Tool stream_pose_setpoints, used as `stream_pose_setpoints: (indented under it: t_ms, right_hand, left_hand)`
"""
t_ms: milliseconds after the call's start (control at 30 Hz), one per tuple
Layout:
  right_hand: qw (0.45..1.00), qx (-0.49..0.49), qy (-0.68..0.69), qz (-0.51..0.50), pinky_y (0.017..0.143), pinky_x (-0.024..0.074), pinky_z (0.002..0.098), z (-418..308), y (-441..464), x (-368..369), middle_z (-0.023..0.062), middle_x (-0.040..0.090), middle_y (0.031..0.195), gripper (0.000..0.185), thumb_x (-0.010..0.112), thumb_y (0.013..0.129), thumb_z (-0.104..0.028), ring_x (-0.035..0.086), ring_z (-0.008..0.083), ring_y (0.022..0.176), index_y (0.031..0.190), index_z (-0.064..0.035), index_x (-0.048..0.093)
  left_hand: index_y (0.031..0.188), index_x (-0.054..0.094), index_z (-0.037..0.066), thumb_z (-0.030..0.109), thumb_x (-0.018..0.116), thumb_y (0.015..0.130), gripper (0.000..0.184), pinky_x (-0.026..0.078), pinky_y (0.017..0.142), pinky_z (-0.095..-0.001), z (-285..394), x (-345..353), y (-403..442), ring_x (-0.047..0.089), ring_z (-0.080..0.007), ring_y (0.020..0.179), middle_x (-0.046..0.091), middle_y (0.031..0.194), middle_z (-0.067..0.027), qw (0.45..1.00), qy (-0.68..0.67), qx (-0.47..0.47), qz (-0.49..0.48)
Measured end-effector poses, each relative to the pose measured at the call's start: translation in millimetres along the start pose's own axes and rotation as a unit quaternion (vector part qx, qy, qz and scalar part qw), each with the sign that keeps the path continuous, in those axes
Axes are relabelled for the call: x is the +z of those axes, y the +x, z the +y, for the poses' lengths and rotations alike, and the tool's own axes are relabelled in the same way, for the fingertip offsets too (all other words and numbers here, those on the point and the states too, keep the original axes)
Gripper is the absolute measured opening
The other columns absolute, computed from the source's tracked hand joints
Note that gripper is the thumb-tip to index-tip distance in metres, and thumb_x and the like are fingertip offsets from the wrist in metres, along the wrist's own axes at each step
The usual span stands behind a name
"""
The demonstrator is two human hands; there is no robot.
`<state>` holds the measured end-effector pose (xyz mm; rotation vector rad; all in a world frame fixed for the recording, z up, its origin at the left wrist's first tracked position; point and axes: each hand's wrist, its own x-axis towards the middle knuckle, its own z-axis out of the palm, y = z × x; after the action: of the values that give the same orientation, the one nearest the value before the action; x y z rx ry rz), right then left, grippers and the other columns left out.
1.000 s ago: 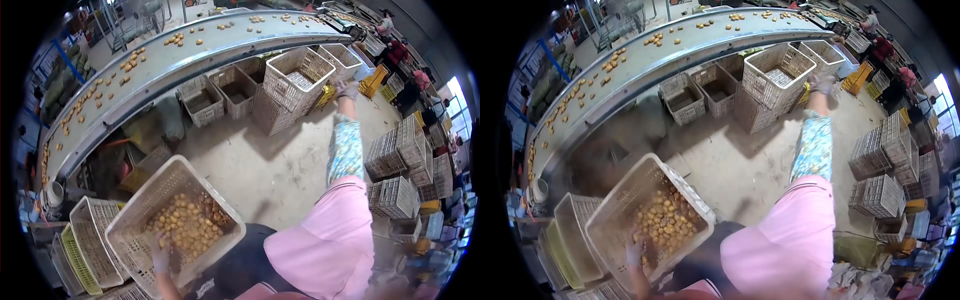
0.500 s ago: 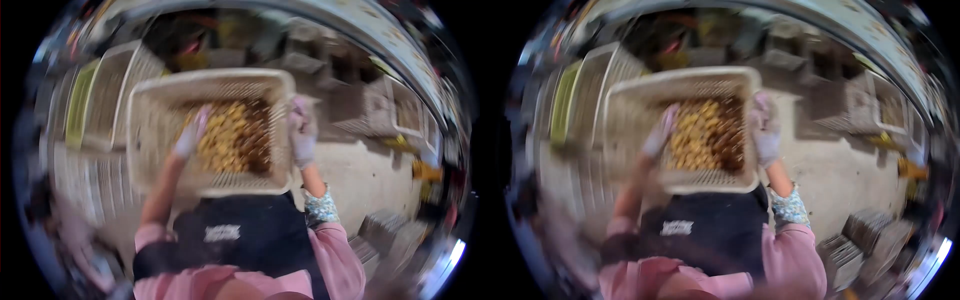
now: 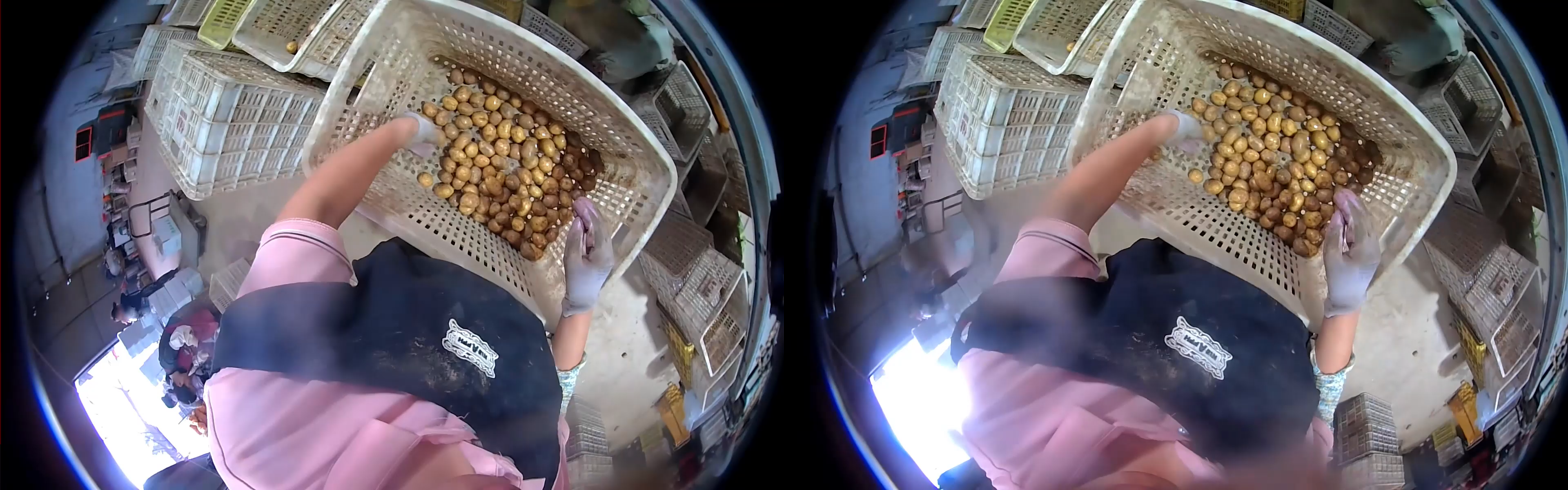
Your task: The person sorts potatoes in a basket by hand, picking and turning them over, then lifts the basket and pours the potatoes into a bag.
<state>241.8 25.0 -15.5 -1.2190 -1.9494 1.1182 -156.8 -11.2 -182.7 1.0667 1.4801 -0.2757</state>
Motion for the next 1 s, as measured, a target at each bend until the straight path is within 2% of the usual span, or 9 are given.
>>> stream_pose_setpoints:
  t_ms: [67,200,300,467,567,667,800,900,1000]
  right_hand:
    - [1.000,0.024,0.002,0.007,0.093,0.0501,0.0311,1.3,3.3,1.1,0.0119,0.060,0.127,0.027,0.057,0.094,-0.004,0.059,0.0191,0.114,0.120,-0.0013,0.063]
    - [0.997,0.063,0.038,0.019,0.095,0.0483,0.0307,-1.2,2.2,-0.6,0.0131,0.061,0.125,0.030,0.057,0.095,-0.005,0.059,0.0194,0.114,0.124,0.0030,0.058]
    - [0.997,0.063,0.040,0.014,0.095,0.0490,0.0300,-0.7,4.1,-1.0,0.0134,0.061,0.124,0.031,0.056,0.095,-0.004,0.059,0.0198,0.114,0.125,0.0041,0.056]
    - [0.998,0.051,0.041,0.003,0.092,0.0520,0.0299,6.3,1.4,3.1,0.0122,0.061,0.124,0.029,0.057,0.094,-0.002,0.059,0.0190,0.113,0.122,0.0019,0.059]
    - [0.998,0.035,-0.045,-0.013,0.092,0.0523,0.0307,2.1,2.5,1.1,0.0114,0.061,0.123,0.027,0.058,0.093,-0.003,0.059,0.0198,0.114,0.120,-0.0014,0.062]
    - [0.998,0.062,-0.017,-0.002,0.090,0.0521,0.0306,9.6,1.1,3.7,0.0101,0.062,0.122,0.024,0.060,0.093,-0.007,0.060,0.0202,0.113,0.117,-0.0043,0.065]
    - [0.999,0.025,-0.033,-0.003,0.081,0.0522,0.0286,9.0,5.2,2.1,0.0088,0.065,0.118,0.023,0.061,0.093,-0.009,0.063,0.0192,0.106,0.115,-0.0076,0.066]
    - [0.999,0.009,-0.052,-0.007,0.079,0.0521,0.0277,6.4,5.6,3.2,0.0094,0.067,0.116,0.022,0.062,0.092,-0.010,0.064,0.0208,0.104,0.113,-0.0081,0.067]
    - [0.998,0.000,-0.055,-0.007,0.082,0.0524,0.0297,9.4,6.1,4.6,0.0103,0.066,0.116,0.022,0.062,0.092,-0.009,0.064,0.0223,0.104,0.113,-0.0074,0.067]
  left_hand:
    - [0.128,0.056,0.005,0.027,0.061,0.093,0.042,0.048,0.099,-0.0363,29.7,-5.2,-7.5,0.061,-0.0238,0.112,0.064,0.122,-0.0113,0.884,-0.464,-0.001,-0.059]
    - [0.132,0.054,0.008,0.019,0.051,0.094,0.040,0.053,0.087,-0.0366,-25.3,-75.5,-2.7,0.064,-0.0219,0.107,0.061,0.129,-0.0125,0.929,-0.326,0.050,0.167]
    - [0.129,0.057,0.005,0.019,0.050,0.092,0.040,0.053,0.086,-0.0398,-12.2,-75.2,7.7,0.064,-0.0263,0.107,0.062,0.127,-0.0153,0.903,0.405,-0.142,-0.031]
    - [0.109,0.069,0.003,0.023,0.059,0.090,0.029,0.054,0.080,-0.0368,-37.9,18.3,30.6,0.066,-0.0227,0.098,0.067,0.115,-0.0136,0.897,0.314,-0.193,0.243]
    - [0.118,0.063,0.008,0.023,0.056,0.093,0.031,0.055,0.079,-0.0402,27.1,-13.7,-31.5,0.065,-0.0220,0.094,0.064,0.117,-0.0118,0.967,0.069,-0.242,-0.042]
    - [0.133,0.048,0.004,0.011,0.053,0.088,0.046,0.054,0.077,-0.0308,21.9,-14.8,-28.4,0.063,-0.0186,0.092,0.058,0.118,-0.0148,0.961,-0.241,0.042,-0.128]
    - [0.132,0.051,0.006,0.009,0.056,0.083,0.049,0.053,0.084,-0.0339,108.9,-6.3,-66.1,0.062,-0.0234,0.102,0.056,0.123,-0.0138,0.990,0.127,0.005,-0.060]
    - [0.125,0.060,0.012,0.020,0.062,0.087,0.039,0.040,0.107,-0.0407,106.9,28.5,-51.3,0.053,-0.0287,0.119,0.058,0.124,-0.0139,0.857,0.392,0.333,0.030]
    - [0.126,0.060,0.017,0.018,0.061,0.088,0.038,0.037,0.110,-0.0456,49.8,42.6,-2.1,0.052,-0.0303,0.121,0.059,0.123,-0.0130,0.821,0.464,0.328,0.056]
